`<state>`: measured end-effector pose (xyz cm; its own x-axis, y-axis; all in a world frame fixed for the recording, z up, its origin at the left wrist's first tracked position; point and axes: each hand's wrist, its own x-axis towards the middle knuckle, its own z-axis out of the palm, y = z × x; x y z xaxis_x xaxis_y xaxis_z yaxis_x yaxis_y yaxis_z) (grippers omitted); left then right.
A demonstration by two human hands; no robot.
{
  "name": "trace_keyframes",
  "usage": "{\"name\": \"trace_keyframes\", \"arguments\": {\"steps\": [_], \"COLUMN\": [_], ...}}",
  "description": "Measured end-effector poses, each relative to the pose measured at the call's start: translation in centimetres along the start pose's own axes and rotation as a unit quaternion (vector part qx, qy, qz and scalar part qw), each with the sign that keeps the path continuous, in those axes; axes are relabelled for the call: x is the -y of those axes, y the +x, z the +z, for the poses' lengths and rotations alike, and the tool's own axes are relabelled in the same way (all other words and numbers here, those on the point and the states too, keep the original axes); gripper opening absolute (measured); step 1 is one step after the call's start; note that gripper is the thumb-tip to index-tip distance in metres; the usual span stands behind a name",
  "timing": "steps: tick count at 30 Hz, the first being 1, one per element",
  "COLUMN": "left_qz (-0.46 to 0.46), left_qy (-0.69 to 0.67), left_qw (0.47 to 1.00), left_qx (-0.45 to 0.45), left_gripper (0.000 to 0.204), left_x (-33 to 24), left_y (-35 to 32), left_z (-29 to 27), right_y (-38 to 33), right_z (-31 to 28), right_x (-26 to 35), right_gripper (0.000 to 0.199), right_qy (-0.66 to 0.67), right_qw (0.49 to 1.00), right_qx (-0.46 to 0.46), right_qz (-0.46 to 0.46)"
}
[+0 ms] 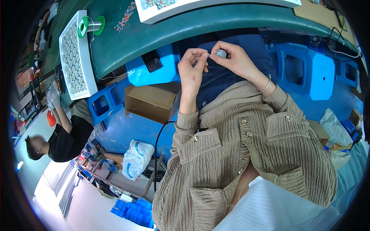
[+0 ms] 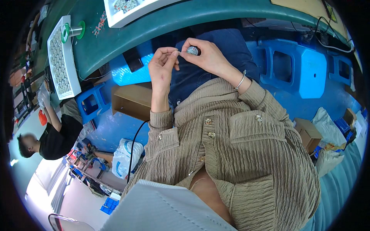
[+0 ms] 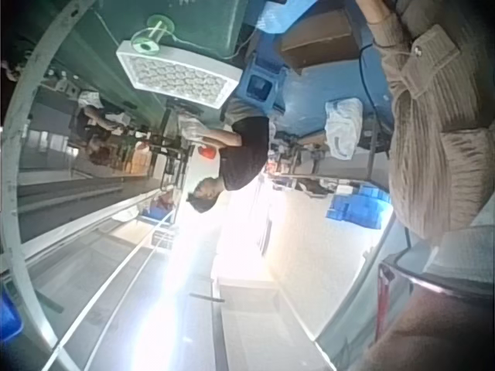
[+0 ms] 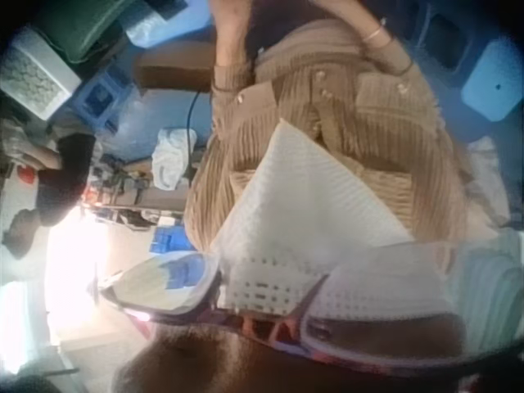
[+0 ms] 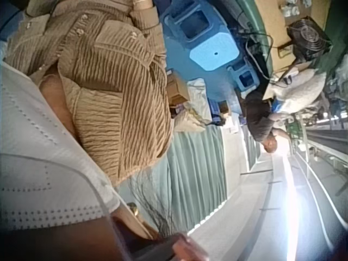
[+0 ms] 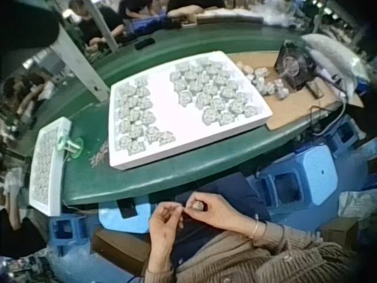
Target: The person assembles small electrical components by picking round housings, inserting small wire components into each housing by hand, and placing the assembled pieces back into a tray.
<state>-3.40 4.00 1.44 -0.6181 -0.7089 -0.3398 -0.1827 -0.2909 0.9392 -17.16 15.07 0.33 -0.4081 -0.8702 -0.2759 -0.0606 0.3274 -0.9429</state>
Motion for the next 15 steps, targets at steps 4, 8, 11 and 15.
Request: {"name": "trace_keyframes", "arguments": {"steps": [4, 8, 11, 15], "left_qz": [0.001, 0.012, 0.012, 0.003], "left_qy": [0.005, -0.002, -0.009, -0.024], "left_qw": [1.0, 1.0, 1.0, 0.999], "left_qx": [-0.001, -0.018, -0.027, -0.035], "left_gripper": [0.008, 0.008, 0.008, 0.008], "left_x": [0.07, 0.34, 0.34, 0.28], "left_y": [-0.01, 0.06, 0.02, -0.02], "left_z": [0.08, -0.07, -0.04, 0.09], "right_y": [0.11, 0.13, 0.14, 0.1], "right_z": [-0.16, 0.23, 0.33, 0.33], "right_x": [-0.46, -0.8, -0.58, -0.27], "right_gripper": [0.007, 0.014, 0.02, 0.032], "right_qy": [0.001, 0.125, 0.169, 0.176], "right_qw": [1.0, 0.992, 0.985, 0.982], "right_qx": [0.0, 0.006, 0.016, 0.04], "right_qz": [-0.01, -0.005, 0.012, 0.058]}}
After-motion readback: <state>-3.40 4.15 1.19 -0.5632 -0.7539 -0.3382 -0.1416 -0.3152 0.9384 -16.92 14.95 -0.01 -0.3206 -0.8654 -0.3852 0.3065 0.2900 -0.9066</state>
